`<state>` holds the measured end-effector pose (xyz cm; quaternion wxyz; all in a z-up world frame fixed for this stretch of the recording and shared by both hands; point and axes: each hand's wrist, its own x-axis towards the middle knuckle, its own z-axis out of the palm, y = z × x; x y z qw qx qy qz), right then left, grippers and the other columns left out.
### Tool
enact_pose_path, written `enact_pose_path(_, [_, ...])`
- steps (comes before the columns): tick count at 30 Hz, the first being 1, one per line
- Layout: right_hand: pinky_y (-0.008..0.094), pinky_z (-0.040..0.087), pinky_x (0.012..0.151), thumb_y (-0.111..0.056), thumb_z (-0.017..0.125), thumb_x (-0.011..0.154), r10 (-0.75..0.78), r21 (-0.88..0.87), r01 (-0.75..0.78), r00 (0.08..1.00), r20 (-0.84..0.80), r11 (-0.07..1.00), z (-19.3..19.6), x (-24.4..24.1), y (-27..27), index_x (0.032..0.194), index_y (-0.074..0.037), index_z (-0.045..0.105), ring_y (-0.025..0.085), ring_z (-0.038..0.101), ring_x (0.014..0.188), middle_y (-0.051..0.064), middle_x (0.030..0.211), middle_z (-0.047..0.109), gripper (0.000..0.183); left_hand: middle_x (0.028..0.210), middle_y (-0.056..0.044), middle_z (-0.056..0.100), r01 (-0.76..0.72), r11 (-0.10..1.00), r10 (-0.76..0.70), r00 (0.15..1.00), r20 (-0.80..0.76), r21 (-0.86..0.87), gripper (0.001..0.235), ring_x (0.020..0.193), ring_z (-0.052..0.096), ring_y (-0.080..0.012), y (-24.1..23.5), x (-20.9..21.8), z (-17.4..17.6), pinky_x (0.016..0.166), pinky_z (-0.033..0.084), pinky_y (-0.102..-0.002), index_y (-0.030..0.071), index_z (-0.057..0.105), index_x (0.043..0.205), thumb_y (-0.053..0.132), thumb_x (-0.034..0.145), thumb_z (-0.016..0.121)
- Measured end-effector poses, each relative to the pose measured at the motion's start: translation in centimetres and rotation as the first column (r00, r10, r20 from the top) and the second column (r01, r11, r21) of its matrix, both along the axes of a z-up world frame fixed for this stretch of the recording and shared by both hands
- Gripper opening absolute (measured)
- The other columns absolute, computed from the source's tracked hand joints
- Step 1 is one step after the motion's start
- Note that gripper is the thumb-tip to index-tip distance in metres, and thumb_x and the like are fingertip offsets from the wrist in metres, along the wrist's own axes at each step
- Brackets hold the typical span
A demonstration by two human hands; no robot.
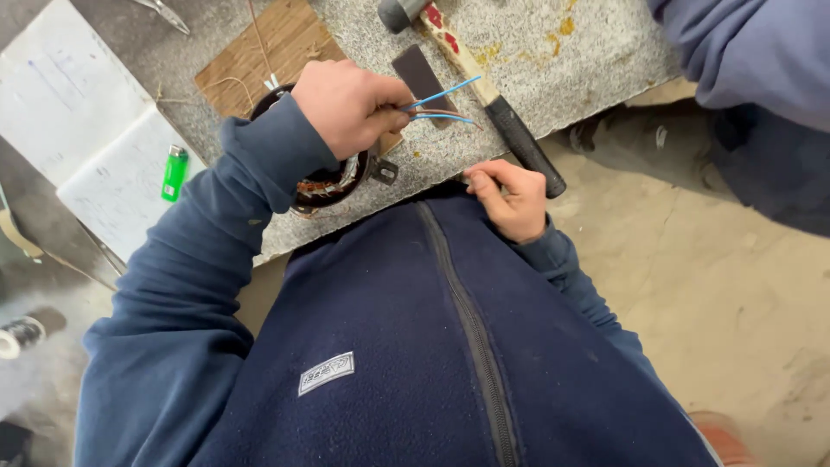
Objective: Strip wire insulation and assemble components of an electric motor stator using various hand tools.
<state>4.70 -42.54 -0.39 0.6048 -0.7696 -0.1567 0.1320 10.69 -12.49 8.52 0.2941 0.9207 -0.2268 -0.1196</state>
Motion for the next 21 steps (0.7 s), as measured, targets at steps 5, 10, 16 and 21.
enact_pose_path(5, [0.027,0.058,0.072,-0.009,0.066,0.101,0.216,-0.049,-0.213,0.973,0.077,0.976,0.8,1.7,2.0,0.107,0.001,0.073,0.014,0.073,0.078,0.01,0.09,0.075,0.013,0.067,-0.01,0.067,-0.109,0.987,0.084,0.976,0.201,0.119,0.014,0.066,0.067,-0.0336,-1.3,-1.5,-0.1,0.068,0.051,-0.045,0.012,0.067,0.099,0.026,0.099,0.069])
enact_pose_path(10, [0.03,0.056,0.069,-0.009,0.071,0.096,0.448,-0.189,-0.421,0.883,0.138,0.887,2.5,3.3,4.3,0.106,-0.001,0.076,0.017,0.071,0.075,0.012,0.089,0.075,0.014,0.064,-0.012,0.065,-0.197,0.98,0.179,0.938,0.296,0.032,0.018,0.061,0.063,-0.0359,-2.2,-1.9,-0.1,0.076,0.048,-0.044,0.008,0.059,0.099,0.025,0.103,0.065])
enact_pose_path(16, [0.026,0.056,0.069,-0.009,0.062,0.104,0.111,0.016,-0.113,0.989,0.097,0.993,4.8,9.5,2.1,0.11,-0.003,0.071,0.009,0.068,0.074,0.007,0.084,0.073,0.012,0.066,-0.011,0.067,-0.233,0.954,0.224,0.972,0.069,0.188,0.024,0.063,0.066,-0.0334,-2.4,-1.4,-0.2,0.067,0.048,-0.046,0.015,0.066,0.091,0.037,0.098,0.062])
enact_pose_path(21, [0.028,0.053,0.082,-0.011,0.068,0.101,0.169,-0.126,-0.14,0.952,0.255,0.982,8.8,10.9,3.3,0.134,-0.002,0.06,0.016,0.068,0.094,0.01,0.113,0.072,0.035,0.069,-0.003,0.071,-0.01,1.0,0.012,0.985,0.17,-0.016,0.016,0.068,0.07,-0.0304,-0.9,-1.6,-1.7,0.072,0.053,-0.049,0.018,0.071,0.1,0.03,0.091,0.065])
